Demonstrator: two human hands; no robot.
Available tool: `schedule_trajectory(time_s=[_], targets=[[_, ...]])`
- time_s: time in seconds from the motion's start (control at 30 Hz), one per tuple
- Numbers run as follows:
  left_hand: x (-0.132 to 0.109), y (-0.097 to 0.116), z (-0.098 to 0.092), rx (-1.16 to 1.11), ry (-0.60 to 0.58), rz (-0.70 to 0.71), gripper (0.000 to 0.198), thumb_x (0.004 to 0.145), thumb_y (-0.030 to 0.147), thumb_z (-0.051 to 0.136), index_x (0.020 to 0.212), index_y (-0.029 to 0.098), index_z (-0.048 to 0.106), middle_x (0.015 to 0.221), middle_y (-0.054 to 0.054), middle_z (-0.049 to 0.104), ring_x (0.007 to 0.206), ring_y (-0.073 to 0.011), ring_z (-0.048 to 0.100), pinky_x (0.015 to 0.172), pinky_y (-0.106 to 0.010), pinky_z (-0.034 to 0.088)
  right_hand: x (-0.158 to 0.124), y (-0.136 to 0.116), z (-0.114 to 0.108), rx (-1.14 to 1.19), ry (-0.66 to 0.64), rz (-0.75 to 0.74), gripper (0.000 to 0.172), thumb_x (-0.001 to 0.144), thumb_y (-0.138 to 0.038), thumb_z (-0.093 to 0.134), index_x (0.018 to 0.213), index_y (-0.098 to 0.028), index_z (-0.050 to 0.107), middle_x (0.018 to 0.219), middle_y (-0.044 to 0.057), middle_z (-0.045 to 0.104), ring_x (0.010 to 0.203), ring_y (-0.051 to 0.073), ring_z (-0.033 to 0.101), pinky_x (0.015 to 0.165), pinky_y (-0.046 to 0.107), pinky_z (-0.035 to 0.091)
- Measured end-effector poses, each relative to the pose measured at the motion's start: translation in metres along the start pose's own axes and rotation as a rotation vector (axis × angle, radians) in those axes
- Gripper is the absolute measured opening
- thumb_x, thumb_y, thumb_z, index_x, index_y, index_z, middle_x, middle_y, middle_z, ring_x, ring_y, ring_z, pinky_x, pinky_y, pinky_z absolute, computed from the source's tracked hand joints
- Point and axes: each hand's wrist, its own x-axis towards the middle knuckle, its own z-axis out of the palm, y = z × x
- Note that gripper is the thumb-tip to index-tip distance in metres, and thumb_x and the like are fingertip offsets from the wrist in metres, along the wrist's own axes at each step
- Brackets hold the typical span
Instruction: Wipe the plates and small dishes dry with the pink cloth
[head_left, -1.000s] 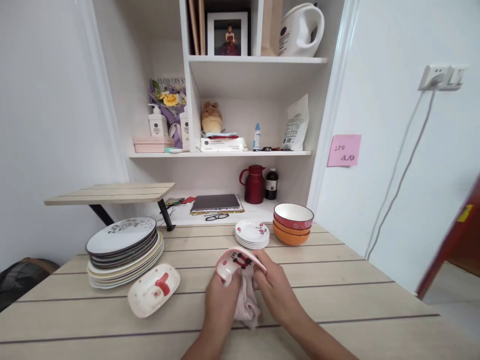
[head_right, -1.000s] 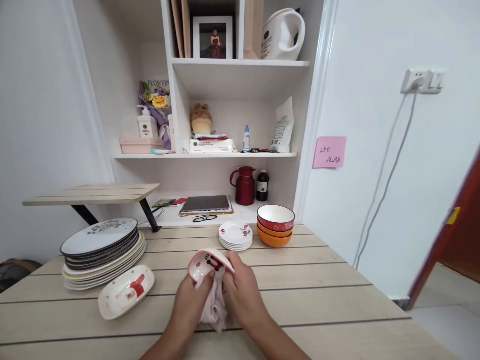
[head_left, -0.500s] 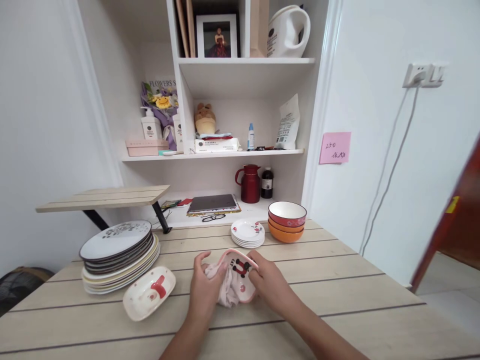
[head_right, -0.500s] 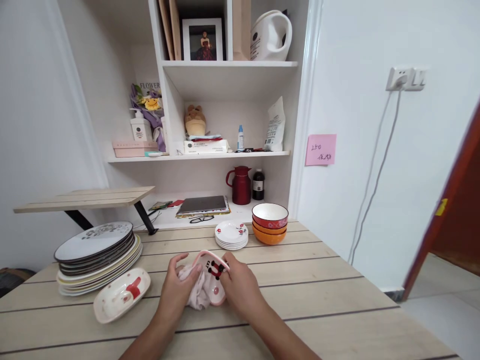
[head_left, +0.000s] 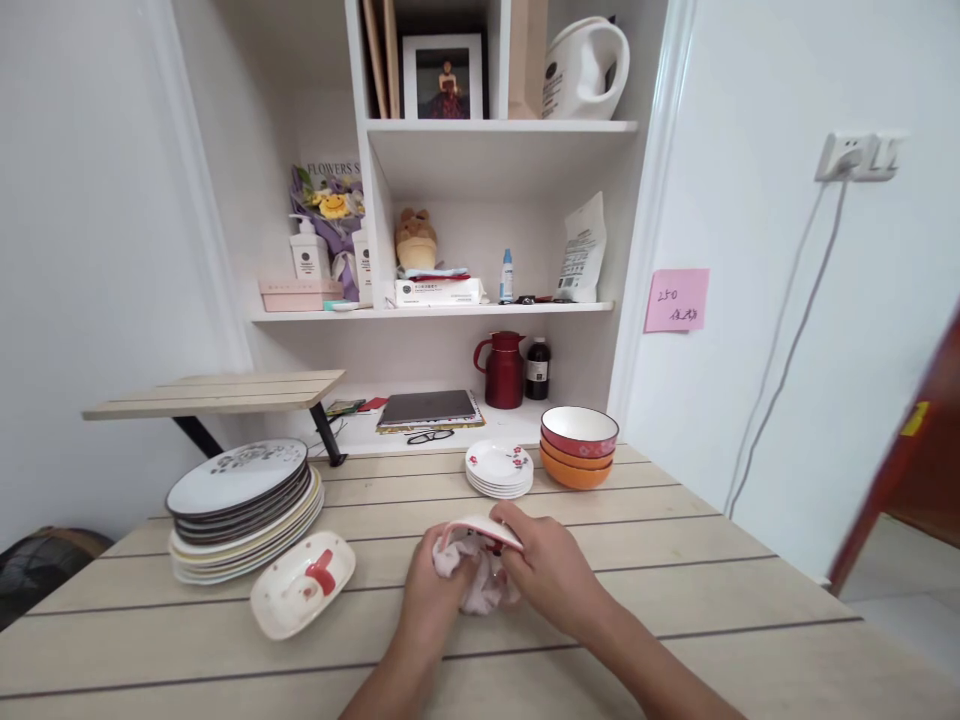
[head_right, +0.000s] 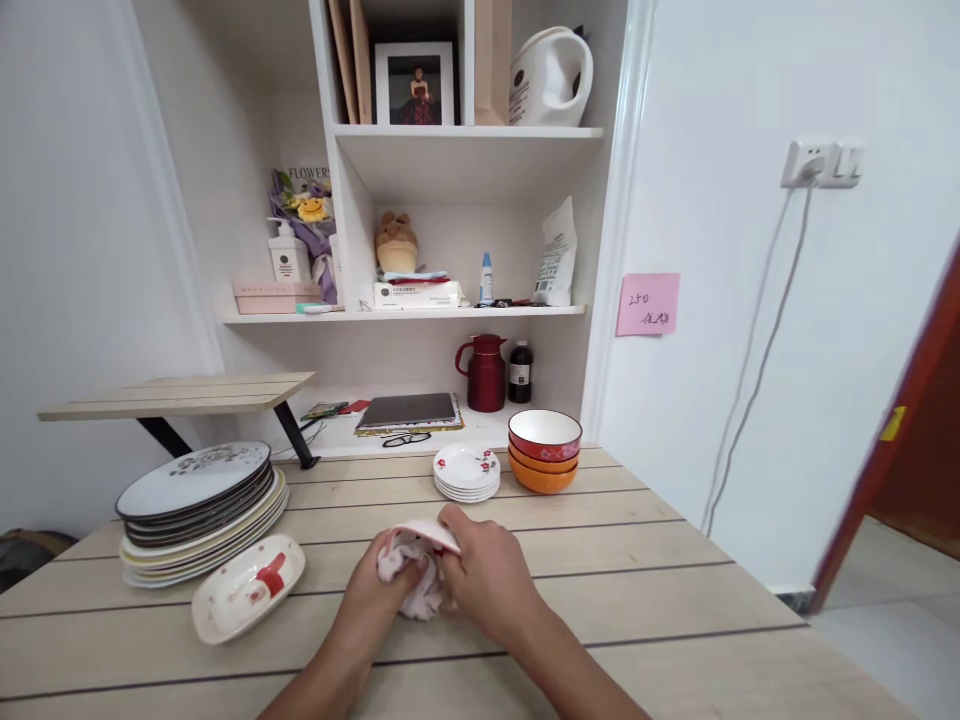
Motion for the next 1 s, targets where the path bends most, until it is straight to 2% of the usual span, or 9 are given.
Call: schedule_trajectory(time_s=[0.13,0.23,0.37,0.47,0.57,0.67,0.8,0.87,1.0], targets=[[-0.002,0.004,0.000,0.169,-0.070,0.039,0.022,0.064,0.031,0.070,0.079,0.015,0.069,0.074,-0.006,0.070,0.072,-0.0206,0.062,0.067,-0.027,0.047,-0.001,0.001,0.001,0.009,0.004,-0.006,0.029,0.072,-0.014,0.045,0.093,-0.027,0.060,0.065,-0.002,0.064,0.061,0.017,0.055,0.057,0.024,0.030],[-0.006,0.006,0.002,0.059,-0.025,-0.077,0.030,0.065,0.039,0.071,0.080,0.013,0.069,0.070,-0.006,0.069,0.064,-0.0188,0.061,0.057,-0.025,0.044,0.000,0.001,0.013,0.256,0.063,0.046,0.042,0.072,-0.015,0.045,0.111,-0.027,0.058,0.071,-0.002,0.066,0.063,0.017,0.057,0.059,0.025,0.037],[-0.011,0.008,0.006,-0.154,0.032,-0.261,0.045,0.065,0.047,0.072,0.094,0.013,0.068,0.066,-0.005,0.066,0.050,-0.0119,0.053,0.042,-0.019,0.033,0.001,-0.008,0.035,0.743,0.098,0.045,0.045,0.074,-0.020,0.047,0.119,-0.022,0.054,0.100,0.004,0.067,0.086,0.020,0.061,0.074,0.029,0.047],[-0.015,0.009,0.008,-0.181,0.030,-0.290,0.045,0.068,0.049,0.070,0.095,0.013,0.067,0.062,-0.002,0.063,0.045,-0.0083,0.047,0.037,-0.017,0.023,-0.001,-0.015,0.044,0.916,0.090,0.083,0.041,0.083,-0.030,0.046,0.122,-0.020,0.054,0.110,0.006,0.066,0.096,0.023,0.060,0.084,0.035,0.047],[-0.018,0.010,0.009,-0.139,0.015,-0.280,0.044,0.068,0.051,0.069,0.089,0.013,0.068,0.058,-0.002,0.061,0.042,-0.0082,0.046,0.036,-0.017,0.021,-0.004,-0.017,0.045,1.013,0.066,0.078,0.042,0.089,-0.041,0.043,0.126,-0.022,0.052,0.119,0.008,0.063,0.105,0.025,0.059,0.090,0.038,0.046],[-0.017,0.008,0.012,-0.143,0.032,-0.253,0.043,0.066,0.050,0.070,0.087,0.012,0.069,0.063,-0.005,0.066,0.047,-0.0121,0.054,0.039,-0.019,0.032,-0.004,-0.013,0.042,1.005,0.085,0.056,0.044,0.089,-0.044,0.045,0.125,-0.022,0.054,0.123,0.009,0.062,0.111,0.026,0.057,0.095,0.039,0.044],[-0.011,0.001,0.015,-0.113,0.026,-0.131,0.037,0.069,0.043,0.067,0.088,0.012,0.069,0.083,-0.011,0.073,0.073,-0.0228,0.067,0.062,-0.027,0.049,-0.001,-0.003,0.037,0.889,0.108,0.067,0.044,0.087,-0.044,0.046,0.122,-0.019,0.058,0.117,0.011,0.064,0.109,0.028,0.057,0.095,0.042,0.043],[-0.007,-0.001,0.014,0.019,0.016,-0.089,0.030,0.071,0.039,0.064,0.084,0.012,0.070,0.083,-0.011,0.073,0.078,-0.0254,0.067,0.067,-0.030,0.049,0.000,0.003,0.035,0.829,0.084,0.071,0.045,0.087,-0.045,0.044,0.122,-0.019,0.058,0.111,0.011,0.066,0.104,0.028,0.059,0.090,0.041,0.046],[-0.002,-0.005,0.006,0.279,0.072,-0.030,0.023,0.071,0.032,0.061,0.087,0.016,0.069,0.084,-0.009,0.073,0.081,-0.0257,0.066,0.068,-0.030,0.046,0.001,0.008,0.029,0.702,-0.032,0.029,0.046,0.088,-0.042,0.040,0.126,-0.021,0.054,0.102,0.008,0.067,0.087,0.025,0.062,0.067,0.033,0.051]])
